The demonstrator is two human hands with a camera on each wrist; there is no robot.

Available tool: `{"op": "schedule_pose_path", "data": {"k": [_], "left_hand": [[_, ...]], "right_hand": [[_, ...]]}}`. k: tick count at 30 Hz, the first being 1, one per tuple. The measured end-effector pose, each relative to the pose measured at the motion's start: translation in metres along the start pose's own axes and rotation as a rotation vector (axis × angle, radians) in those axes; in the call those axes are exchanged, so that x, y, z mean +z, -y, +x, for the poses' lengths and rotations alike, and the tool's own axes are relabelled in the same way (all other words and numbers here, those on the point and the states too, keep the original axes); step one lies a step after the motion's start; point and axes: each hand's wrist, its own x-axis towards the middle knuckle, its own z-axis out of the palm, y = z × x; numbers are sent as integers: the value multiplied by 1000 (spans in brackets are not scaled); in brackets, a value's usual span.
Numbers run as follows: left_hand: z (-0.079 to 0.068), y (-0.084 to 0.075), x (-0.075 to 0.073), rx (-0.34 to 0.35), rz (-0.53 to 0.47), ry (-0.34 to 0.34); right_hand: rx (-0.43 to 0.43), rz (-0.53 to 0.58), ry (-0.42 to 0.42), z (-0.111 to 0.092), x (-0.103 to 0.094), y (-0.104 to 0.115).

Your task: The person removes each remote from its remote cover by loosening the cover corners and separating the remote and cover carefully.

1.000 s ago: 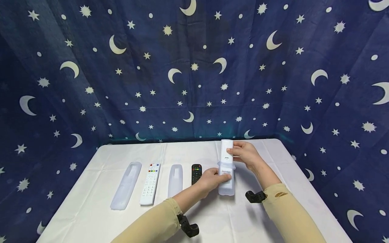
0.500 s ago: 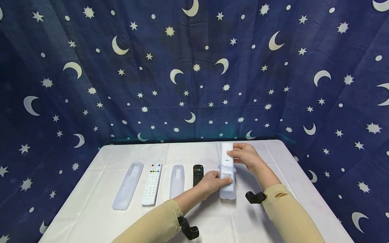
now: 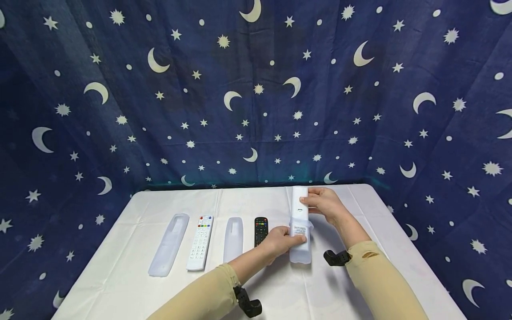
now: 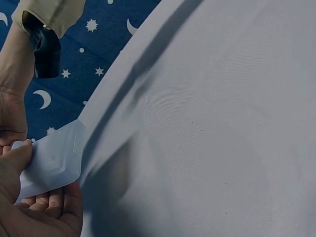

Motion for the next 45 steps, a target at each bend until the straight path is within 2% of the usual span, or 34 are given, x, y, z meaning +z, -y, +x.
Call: {"op": "schedule_pose_path", "data": {"k": [11,21,35,45], "left_hand": [[0,0,-2,-24,-4,11],[-3,-1,-2,-13,-31,15],[-5,-1,-1,-16,-19,10],[-7,0,-2,-4,-61,30]], "right_hand": [[2,-11,-1,1,-1,5],[-3,1,4,2,-2,4],[-2,-12,-3,2,-3,6],[3,-3,0,2,-3,6]]}}
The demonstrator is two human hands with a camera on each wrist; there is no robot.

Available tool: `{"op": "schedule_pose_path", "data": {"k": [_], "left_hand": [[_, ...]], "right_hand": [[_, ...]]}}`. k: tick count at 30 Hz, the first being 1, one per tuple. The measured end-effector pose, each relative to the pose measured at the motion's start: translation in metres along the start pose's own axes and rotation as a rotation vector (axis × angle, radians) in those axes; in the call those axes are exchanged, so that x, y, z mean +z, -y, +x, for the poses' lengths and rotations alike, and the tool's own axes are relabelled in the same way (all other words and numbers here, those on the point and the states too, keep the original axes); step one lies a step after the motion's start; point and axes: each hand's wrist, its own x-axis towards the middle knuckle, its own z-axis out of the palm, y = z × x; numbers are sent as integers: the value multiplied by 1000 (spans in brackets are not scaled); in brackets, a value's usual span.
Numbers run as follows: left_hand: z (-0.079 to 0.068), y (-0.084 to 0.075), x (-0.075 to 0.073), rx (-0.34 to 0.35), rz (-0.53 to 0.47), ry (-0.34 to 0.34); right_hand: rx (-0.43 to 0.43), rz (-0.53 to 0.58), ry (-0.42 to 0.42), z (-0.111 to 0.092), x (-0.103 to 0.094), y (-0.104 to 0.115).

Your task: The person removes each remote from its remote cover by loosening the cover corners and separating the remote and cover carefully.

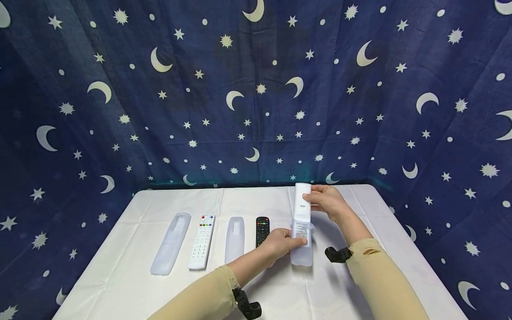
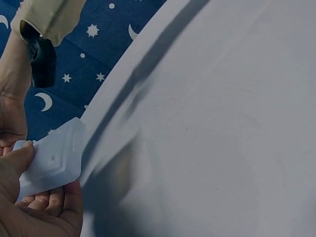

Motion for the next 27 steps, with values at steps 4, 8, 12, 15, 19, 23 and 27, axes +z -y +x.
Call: {"op": "schedule_pose_path", "data": {"k": [4,8,12,15,19,23,27], "left_hand": [[-1,-1,-3,-1,-30,21],[-2,-4,-5,-15,-74,17],[0,-5,-7,-35,-121,3],[4,-5,-8,-72,-183,-9],[10,-4,-9,-145,-311,-14],[13,-4,-11,-189,-402,33],[14,-6,-12,-201,-428,93]], "right_hand": [[-3,23,6,0,-1,1],[1,56,3,0,-2,1],[10,71,22,-1,-2,1],[10,71,43,-3,-1,2],[4,67,51,-4,2,2],[2,64,64,-5,4,1],[16,59,73,-4,5,-3]]}}
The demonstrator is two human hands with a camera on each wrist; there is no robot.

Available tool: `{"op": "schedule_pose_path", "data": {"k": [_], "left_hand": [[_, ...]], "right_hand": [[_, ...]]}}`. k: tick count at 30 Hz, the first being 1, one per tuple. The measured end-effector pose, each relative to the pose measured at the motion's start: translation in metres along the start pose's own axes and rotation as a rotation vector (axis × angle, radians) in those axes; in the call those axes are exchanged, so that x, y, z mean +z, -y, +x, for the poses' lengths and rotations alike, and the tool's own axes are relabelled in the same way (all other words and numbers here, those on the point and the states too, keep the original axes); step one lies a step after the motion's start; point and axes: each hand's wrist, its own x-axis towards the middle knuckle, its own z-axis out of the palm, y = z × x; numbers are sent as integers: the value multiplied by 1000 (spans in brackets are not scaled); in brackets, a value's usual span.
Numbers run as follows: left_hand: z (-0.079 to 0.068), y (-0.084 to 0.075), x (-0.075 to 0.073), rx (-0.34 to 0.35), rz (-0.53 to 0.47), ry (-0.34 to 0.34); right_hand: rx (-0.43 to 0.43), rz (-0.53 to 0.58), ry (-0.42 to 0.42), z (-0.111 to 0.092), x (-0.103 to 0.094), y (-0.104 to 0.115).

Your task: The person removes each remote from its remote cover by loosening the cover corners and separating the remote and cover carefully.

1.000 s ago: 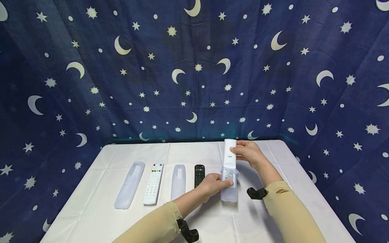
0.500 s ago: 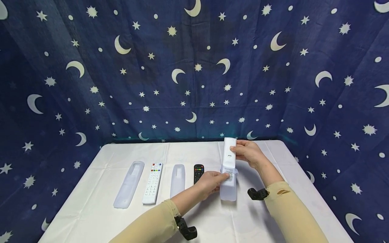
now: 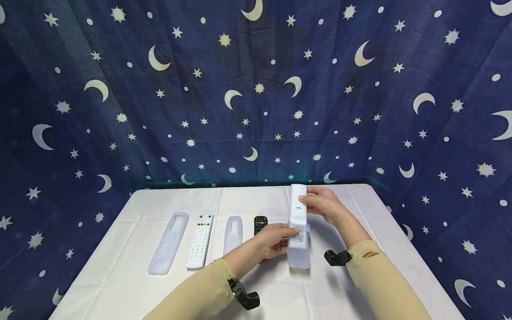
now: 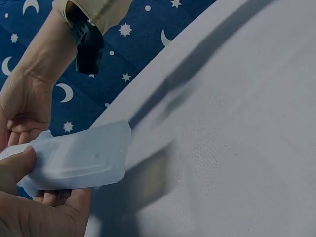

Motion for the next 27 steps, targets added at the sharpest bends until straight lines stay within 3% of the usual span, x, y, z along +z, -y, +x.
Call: {"op": "schedule_pose_path", "data": {"k": [15,23,27], "left_hand": [[0,1,0,61,77,62],[-3,0,2,70,104,32],[0,2,3,108,115,-14]], "right_hand": [[40,-27,22,-1,0,-11],[70,-8,43,-2,3,-12],[79,-18,39,-1,6,-13]]}}
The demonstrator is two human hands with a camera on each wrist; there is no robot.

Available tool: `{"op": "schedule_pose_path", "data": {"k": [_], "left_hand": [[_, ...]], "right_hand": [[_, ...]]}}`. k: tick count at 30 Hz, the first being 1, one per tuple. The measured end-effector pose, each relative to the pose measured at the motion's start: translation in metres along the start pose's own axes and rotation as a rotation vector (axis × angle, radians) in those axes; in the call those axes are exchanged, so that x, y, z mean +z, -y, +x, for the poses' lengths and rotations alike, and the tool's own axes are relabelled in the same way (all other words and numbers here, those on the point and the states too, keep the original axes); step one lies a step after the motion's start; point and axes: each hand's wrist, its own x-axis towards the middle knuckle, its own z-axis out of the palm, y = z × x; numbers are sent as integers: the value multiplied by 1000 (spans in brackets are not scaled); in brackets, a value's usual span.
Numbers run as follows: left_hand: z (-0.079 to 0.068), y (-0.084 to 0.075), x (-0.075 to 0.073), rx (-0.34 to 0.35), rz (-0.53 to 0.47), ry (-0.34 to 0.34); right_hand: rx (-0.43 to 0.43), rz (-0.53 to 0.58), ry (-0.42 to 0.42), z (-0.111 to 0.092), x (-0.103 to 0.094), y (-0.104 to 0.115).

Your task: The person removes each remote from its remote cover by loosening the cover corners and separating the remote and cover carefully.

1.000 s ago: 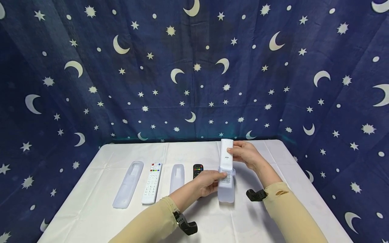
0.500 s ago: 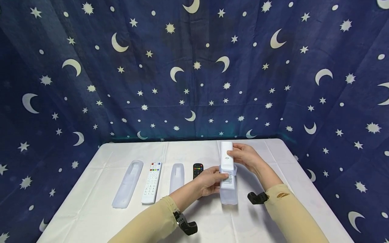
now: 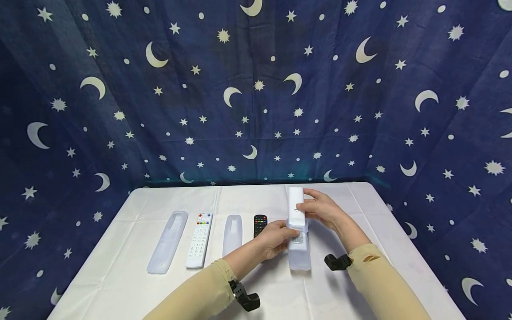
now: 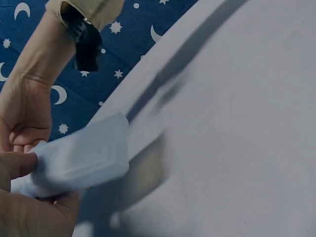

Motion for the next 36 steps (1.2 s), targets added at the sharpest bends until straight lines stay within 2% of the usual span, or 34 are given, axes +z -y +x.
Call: {"op": "schedule_pose_path", "data": {"k": [3,8,18,27,36], "left_hand": [[1,3,0,36,0,-21],[2,5,-1,56,-14,2],[-2,4,3,74,121,-20],[-7,6,3,113,153,-40],[-10,6,4,114,169,-63]], "right_hand": [[5,-9,-3,2,2,-1],[16,-22,-22,4,1,-4],[20,23,-31,7,-3,-7],[24,35,-54,10,-4,-5],[20,41,-69,11,-3,-3]]}}
